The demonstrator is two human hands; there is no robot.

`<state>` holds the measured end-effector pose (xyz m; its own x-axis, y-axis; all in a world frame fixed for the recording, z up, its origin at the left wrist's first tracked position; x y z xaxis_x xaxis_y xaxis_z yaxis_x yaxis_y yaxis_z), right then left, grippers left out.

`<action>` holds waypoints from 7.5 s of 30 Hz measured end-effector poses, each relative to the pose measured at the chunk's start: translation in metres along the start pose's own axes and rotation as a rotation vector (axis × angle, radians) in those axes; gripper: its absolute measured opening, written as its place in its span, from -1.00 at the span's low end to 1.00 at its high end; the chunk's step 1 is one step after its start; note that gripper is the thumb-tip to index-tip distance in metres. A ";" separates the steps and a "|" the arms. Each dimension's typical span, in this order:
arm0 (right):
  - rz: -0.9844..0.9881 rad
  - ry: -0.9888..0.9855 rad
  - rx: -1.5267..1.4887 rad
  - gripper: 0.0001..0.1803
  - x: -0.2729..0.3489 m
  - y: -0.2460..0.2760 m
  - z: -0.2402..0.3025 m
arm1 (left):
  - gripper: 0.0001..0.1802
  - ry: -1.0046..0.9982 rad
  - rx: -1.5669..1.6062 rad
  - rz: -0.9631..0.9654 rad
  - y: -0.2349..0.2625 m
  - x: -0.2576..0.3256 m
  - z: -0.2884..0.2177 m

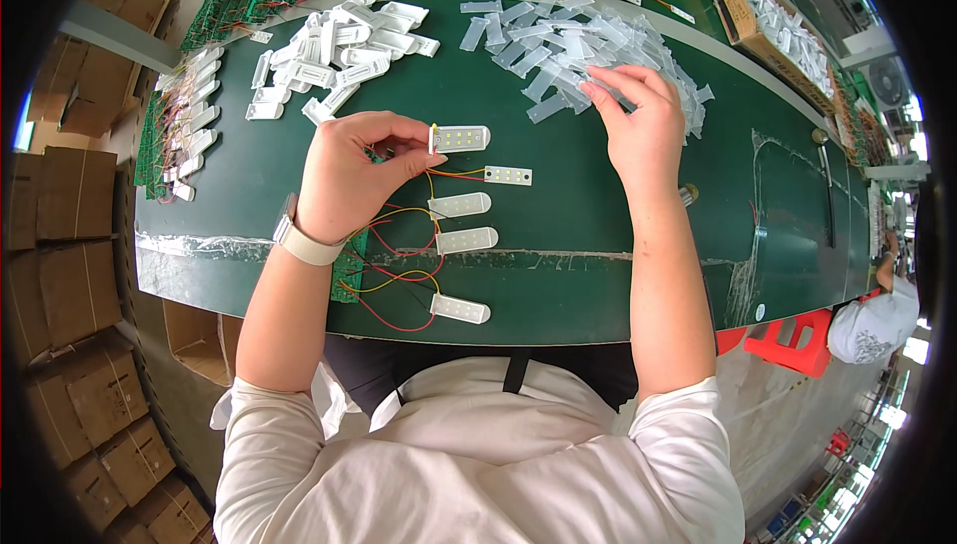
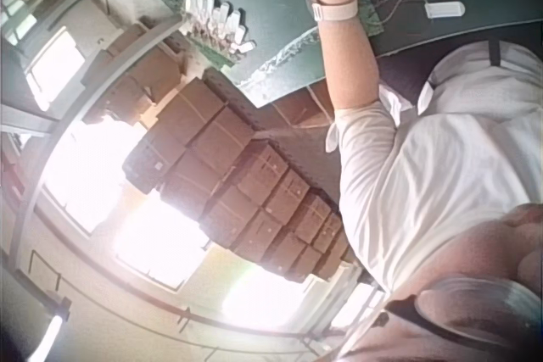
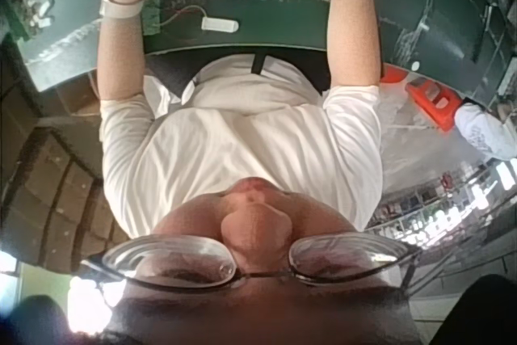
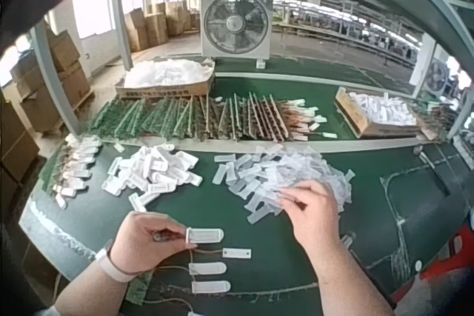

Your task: Manually placing small LED modules onto a PCB strip and using a small hammer to secure them into place.

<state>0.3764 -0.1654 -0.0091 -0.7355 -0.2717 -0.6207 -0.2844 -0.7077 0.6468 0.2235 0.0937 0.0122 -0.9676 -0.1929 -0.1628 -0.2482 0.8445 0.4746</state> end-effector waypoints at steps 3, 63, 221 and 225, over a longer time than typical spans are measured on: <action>0.062 -0.125 -0.135 -0.73 -0.001 0.002 0.006 | -0.82 -0.005 0.002 -0.010 0.001 0.001 -0.001; 0.492 -0.521 -0.876 -0.64 0.031 -0.023 0.053 | -0.81 0.069 0.192 0.038 -0.001 0.001 0.005; 0.589 -0.565 -1.351 -0.85 0.046 -0.026 0.088 | -0.89 -0.101 0.192 -0.024 -0.013 0.017 -0.020; 0.461 -0.337 -1.141 -0.84 0.042 -0.021 0.090 | -0.88 -0.151 0.191 0.006 -0.010 0.016 -0.018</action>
<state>0.2958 -0.1035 -0.0088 -0.7915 -0.5809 -0.1901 0.6020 -0.7946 -0.0787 0.2100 0.0732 0.0206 -0.9474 -0.1231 -0.2953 -0.2157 0.9274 0.3056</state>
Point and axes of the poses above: each hand's wrist, its own x-axis away from the middle knuckle, its own y-axis out of the back of the hand, z = x × y, the point moved 3 cm from there along -x, towards the middle knuckle, and after that the axes turned 3 degrees about -z, right-handed, at the moved point
